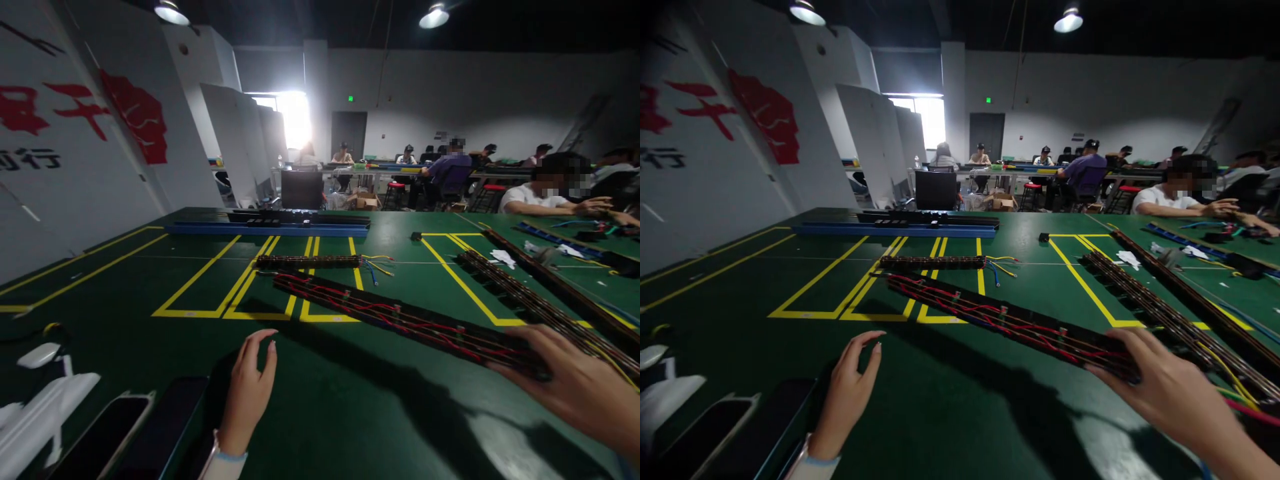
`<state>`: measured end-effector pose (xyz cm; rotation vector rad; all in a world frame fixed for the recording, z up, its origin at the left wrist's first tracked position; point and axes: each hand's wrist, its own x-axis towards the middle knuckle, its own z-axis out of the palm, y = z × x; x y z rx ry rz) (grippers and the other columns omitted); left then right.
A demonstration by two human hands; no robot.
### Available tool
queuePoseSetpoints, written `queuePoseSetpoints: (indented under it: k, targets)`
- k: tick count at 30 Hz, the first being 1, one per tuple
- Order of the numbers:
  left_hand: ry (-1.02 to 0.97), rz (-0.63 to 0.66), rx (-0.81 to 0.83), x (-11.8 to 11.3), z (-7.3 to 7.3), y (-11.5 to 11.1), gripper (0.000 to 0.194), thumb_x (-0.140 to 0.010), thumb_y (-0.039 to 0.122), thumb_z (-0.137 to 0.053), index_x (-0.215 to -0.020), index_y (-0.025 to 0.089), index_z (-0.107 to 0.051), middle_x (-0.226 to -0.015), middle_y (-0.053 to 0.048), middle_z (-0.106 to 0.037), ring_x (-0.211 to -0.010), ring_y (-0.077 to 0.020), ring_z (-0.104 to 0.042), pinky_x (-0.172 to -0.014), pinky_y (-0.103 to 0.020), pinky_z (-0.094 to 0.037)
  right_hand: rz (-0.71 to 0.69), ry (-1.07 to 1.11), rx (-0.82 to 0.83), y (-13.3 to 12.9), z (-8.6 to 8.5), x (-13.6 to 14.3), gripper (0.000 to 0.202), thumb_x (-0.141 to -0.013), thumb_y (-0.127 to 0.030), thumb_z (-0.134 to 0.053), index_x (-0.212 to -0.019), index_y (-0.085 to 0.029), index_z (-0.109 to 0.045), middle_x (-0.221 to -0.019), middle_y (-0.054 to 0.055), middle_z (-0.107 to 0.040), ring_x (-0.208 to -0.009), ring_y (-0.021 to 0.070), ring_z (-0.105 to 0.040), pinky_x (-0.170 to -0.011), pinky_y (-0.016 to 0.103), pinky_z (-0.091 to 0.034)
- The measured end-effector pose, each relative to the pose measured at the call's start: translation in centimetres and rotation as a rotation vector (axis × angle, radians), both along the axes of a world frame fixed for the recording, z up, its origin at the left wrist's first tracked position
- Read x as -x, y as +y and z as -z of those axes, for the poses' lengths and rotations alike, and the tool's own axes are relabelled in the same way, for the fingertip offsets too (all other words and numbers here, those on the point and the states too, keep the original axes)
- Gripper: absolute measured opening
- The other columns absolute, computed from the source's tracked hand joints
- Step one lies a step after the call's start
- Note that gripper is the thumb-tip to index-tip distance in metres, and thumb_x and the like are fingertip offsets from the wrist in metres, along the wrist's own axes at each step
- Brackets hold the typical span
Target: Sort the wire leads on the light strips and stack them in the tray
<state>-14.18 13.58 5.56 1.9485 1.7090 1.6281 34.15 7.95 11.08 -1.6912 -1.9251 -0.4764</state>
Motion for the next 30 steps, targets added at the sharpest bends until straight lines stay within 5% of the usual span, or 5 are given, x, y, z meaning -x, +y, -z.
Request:
queuePoseSetpoints:
  k: [8,17,23,26,30]
  targets:
    - [0.044,0.027,0.005,-0.7,-0.2,-0.4,0.026,-0.092,0.032,-0.041,-0.109,0.018,-0.054,-0.114,-0.009,-0.054,-0.11,-0.0195,-0.052,-0.098,-0.039,-0.043,-0.313,-0.086,0.237,11.5,-1.0,17.7,0.059,-0.08,-0.069,-0.044,-0.103,-0.016,-0.056,-0.099,0.01,-0.057,-0.079,0.0197,-0.059,-0.067,0.031,-0.042]
    - [0.079,0.02,-0.037,-0.7,-0.1,-0.3,0.023,-0.092,0.028,-0.04,-0.108,0.018,-0.053,-0.111,-0.008,-0.053,-0.109,-0.0178,-0.05,-0.099,-0.036,-0.041,-0.406,-0.091,0.418,15.0,1.8,29.9,0.061,-0.078,-0.071,-0.047,-0.096,-0.014,-0.058,-0.098,0.011,-0.056,-0.082,0.0215,-0.058,-0.066,0.03,-0.043]
    - [0.091,0.023,-0.061,-0.7,0.1,0.0,0.023,-0.092,0.026,-0.039,-0.108,0.017,-0.053,-0.11,-0.008,-0.053,-0.109,-0.0175,-0.05,-0.1,-0.036,-0.04,-0.513,-0.223,0.327,14.9,2.0,31.5,0.059,-0.079,-0.059,-0.057,-0.105,-0.007,-0.059,-0.103,0.016,-0.057,-0.097,0.0269,-0.054,-0.084,0.037,-0.043]
    - [0.073,0.025,-0.049,-0.7,0.0,0.0,0.023,-0.092,0.027,-0.039,-0.107,0.017,-0.054,-0.111,-0.009,-0.054,-0.109,-0.0183,-0.05,-0.099,-0.036,-0.04,-0.577,-0.242,0.252,14.1,-0.8,28.8,0.049,-0.084,-0.044,-0.058,-0.122,-0.014,-0.055,-0.114,0.014,-0.056,-0.1,0.0241,-0.055,-0.089,0.037,-0.041]
    - [0.015,0.095,0.075,-1.5,-0.4,-0.6,0.026,-0.091,0.033,-0.04,-0.107,0.017,-0.055,-0.108,-0.01,-0.056,-0.102,-0.019,-0.055,-0.092,-0.035,-0.043,-0.584,-0.346,0.307,13.3,-4.8,24.2,0.031,-0.086,-0.031,-0.056,-0.114,-0.019,-0.064,-0.104,0.011,-0.063,-0.094,0.0215,-0.059,-0.085,0.033,-0.041]
